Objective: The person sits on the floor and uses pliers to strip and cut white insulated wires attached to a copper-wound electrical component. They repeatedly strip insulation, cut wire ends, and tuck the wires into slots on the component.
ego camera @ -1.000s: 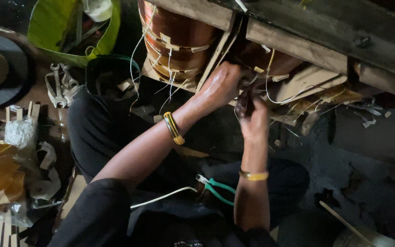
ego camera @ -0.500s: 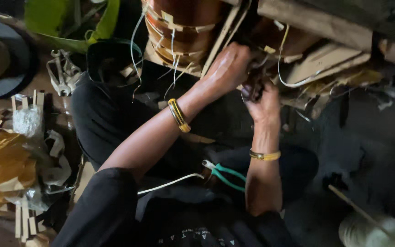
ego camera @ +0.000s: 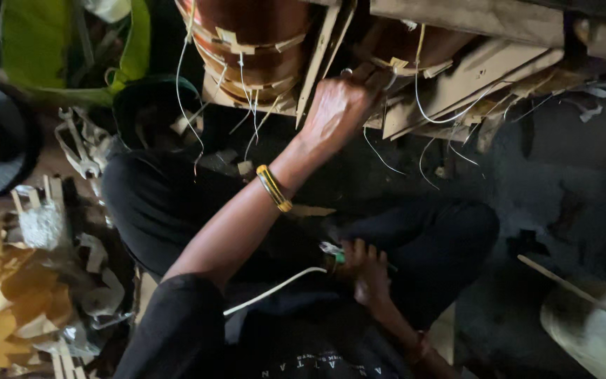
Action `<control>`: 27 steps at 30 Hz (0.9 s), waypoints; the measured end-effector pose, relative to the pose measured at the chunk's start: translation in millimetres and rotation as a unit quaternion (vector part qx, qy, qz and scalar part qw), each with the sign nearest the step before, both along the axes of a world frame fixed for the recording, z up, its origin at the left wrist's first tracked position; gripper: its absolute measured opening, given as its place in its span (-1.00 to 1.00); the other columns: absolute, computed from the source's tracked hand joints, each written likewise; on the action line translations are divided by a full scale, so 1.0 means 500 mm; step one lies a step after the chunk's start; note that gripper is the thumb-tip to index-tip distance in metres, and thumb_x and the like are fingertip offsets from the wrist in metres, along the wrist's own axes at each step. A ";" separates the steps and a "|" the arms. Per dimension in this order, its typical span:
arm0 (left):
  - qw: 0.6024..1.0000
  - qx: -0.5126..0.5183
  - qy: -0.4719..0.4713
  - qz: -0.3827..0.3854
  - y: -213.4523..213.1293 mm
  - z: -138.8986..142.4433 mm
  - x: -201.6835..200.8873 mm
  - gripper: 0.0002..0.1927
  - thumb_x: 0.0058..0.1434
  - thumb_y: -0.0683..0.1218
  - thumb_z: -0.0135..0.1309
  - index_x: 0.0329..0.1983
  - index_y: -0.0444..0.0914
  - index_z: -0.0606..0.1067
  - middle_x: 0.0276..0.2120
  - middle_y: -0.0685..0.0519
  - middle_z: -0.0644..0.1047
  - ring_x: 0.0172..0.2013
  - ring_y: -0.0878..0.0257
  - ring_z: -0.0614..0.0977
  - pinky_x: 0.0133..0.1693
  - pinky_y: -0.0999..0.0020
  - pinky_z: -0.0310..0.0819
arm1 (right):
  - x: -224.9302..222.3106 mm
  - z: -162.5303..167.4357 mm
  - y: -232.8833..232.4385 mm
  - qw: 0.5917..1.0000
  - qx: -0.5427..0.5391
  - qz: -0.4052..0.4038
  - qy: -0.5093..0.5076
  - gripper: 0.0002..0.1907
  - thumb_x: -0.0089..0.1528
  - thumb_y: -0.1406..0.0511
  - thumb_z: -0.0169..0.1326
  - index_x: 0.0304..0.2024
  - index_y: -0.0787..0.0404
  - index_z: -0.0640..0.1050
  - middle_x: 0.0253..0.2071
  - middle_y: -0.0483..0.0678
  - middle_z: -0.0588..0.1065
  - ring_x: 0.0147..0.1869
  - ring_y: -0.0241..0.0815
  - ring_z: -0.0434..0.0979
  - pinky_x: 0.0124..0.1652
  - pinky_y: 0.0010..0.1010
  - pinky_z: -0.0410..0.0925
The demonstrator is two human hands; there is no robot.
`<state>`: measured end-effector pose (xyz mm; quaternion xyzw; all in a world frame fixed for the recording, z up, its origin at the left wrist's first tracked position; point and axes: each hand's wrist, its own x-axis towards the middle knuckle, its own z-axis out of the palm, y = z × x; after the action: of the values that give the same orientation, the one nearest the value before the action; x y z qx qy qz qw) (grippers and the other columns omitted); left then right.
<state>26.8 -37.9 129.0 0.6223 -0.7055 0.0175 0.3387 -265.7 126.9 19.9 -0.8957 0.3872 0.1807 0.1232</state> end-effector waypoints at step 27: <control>0.997 -0.041 0.062 0.033 0.029 0.067 -0.006 -0.78 0.28 -0.08 0.14 -0.04 -0.23 0.54 -0.16 -0.10 0.58 -0.25 -0.05 0.66 -0.27 0.10 0.56 | 0.309 0.084 -0.294 0.644 0.177 -0.356 -0.654 -0.92 0.32 0.43 -0.07 -0.25 0.32 0.45 -0.34 -0.13 0.37 -0.28 -0.36 0.30 -0.28 -0.43 0.27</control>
<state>23.6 -23.3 162.3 0.6305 -0.6613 0.0190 0.4060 -111.0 -20.2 61.7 -0.5349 0.4555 -0.4445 0.5556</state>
